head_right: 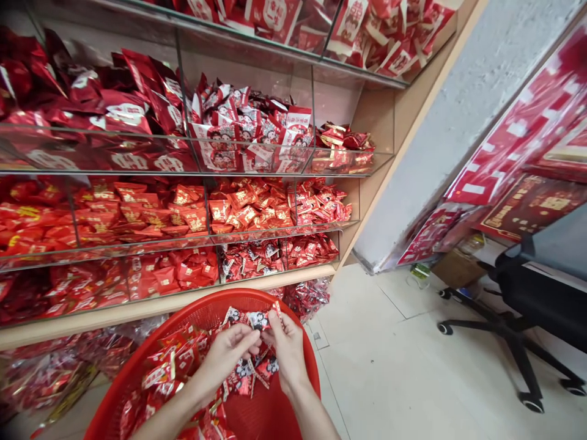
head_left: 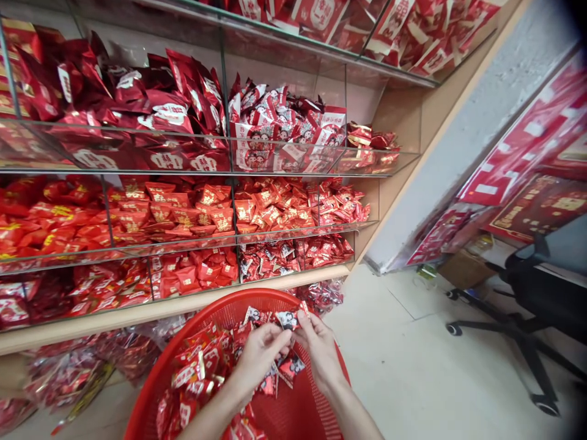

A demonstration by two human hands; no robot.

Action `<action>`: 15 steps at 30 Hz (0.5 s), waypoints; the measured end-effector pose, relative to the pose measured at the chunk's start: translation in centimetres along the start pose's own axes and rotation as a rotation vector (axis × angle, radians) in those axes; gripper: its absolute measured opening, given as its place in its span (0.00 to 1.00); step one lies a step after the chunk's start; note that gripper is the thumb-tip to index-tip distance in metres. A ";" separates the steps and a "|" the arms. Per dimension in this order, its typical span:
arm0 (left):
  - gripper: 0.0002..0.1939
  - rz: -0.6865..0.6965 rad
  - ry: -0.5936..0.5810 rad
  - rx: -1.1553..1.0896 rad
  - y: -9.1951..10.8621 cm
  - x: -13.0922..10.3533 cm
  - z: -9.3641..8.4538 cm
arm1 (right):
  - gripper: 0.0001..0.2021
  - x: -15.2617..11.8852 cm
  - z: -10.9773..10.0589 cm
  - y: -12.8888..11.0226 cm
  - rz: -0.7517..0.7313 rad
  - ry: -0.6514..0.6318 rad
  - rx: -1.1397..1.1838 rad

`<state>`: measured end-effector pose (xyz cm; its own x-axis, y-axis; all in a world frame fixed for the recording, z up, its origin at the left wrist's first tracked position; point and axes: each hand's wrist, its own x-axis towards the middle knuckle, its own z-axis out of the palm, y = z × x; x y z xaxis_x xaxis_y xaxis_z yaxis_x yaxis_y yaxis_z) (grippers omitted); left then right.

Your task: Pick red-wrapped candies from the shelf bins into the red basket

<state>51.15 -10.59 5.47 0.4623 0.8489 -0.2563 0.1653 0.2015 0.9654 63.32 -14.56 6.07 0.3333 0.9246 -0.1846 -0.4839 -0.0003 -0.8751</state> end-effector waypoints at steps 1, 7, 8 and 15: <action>0.19 -0.022 -0.015 -0.023 -0.1 -0.1 0.1 | 0.15 -0.1 0.1 -0.1 -0.003 -0.009 -0.005; 0.19 -0.041 -0.041 -0.039 -0.2 -0.5 0.3 | 0.20 -0.7 0.1 -0.4 0.043 0.050 -0.034; 0.19 -0.046 -0.047 -0.035 -0.2 -0.5 0.3 | 0.20 -0.6 -0.1 -0.4 0.053 0.062 -0.045; 0.18 0.040 -0.108 0.042 0.7 -0.7 -0.6 | 0.22 -0.1 -0.9 -0.6 0.018 -0.020 -0.103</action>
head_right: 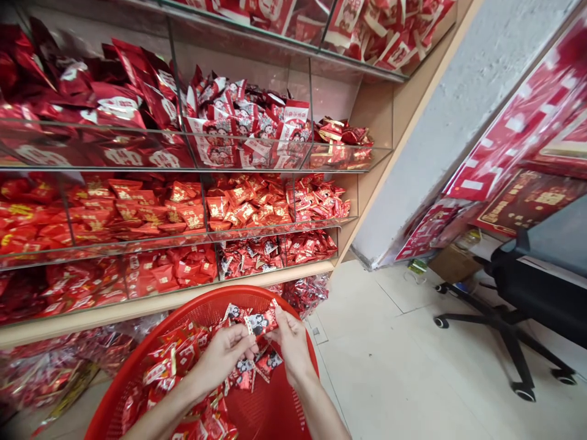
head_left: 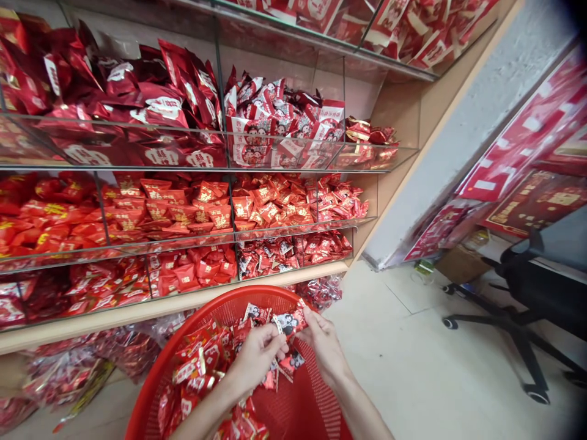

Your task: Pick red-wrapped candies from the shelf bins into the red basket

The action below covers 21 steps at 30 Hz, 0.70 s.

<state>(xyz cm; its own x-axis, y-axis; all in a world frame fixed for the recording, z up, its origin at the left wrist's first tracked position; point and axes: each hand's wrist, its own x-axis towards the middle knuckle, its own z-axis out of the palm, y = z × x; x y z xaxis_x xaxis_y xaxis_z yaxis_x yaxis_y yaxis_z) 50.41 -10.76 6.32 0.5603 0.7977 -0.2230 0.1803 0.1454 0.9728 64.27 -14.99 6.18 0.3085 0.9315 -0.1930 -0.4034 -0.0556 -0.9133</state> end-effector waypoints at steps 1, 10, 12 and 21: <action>0.18 0.002 -0.012 0.016 0.2 0.0 -0.2 | 0.23 0.1 0.0 -0.2 -0.004 -0.015 -0.009; 0.19 -0.203 -0.005 -0.092 -1.7 -1.4 -0.4 | 0.26 1.4 -3.2 -0.6 -0.003 0.093 -0.206; 0.19 -0.337 -0.031 -0.141 -3.2 -2.3 0.0 | 0.23 1.4 -4.3 -0.2 -0.018 0.032 -0.340; 0.23 -0.545 -0.014 -0.120 -6.6 -4.9 -0.4 | 0.11 1.8 -4.8 4.6 -0.013 -0.567 -1.460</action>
<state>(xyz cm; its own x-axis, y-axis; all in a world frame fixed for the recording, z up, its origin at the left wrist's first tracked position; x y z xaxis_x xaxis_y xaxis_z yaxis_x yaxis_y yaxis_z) 46.18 -15.39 1.01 0.4228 0.5803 -0.6961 0.3543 0.6012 0.7163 67.13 -15.28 -0.15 -0.1826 0.9245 -0.3346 0.8523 -0.0208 -0.5226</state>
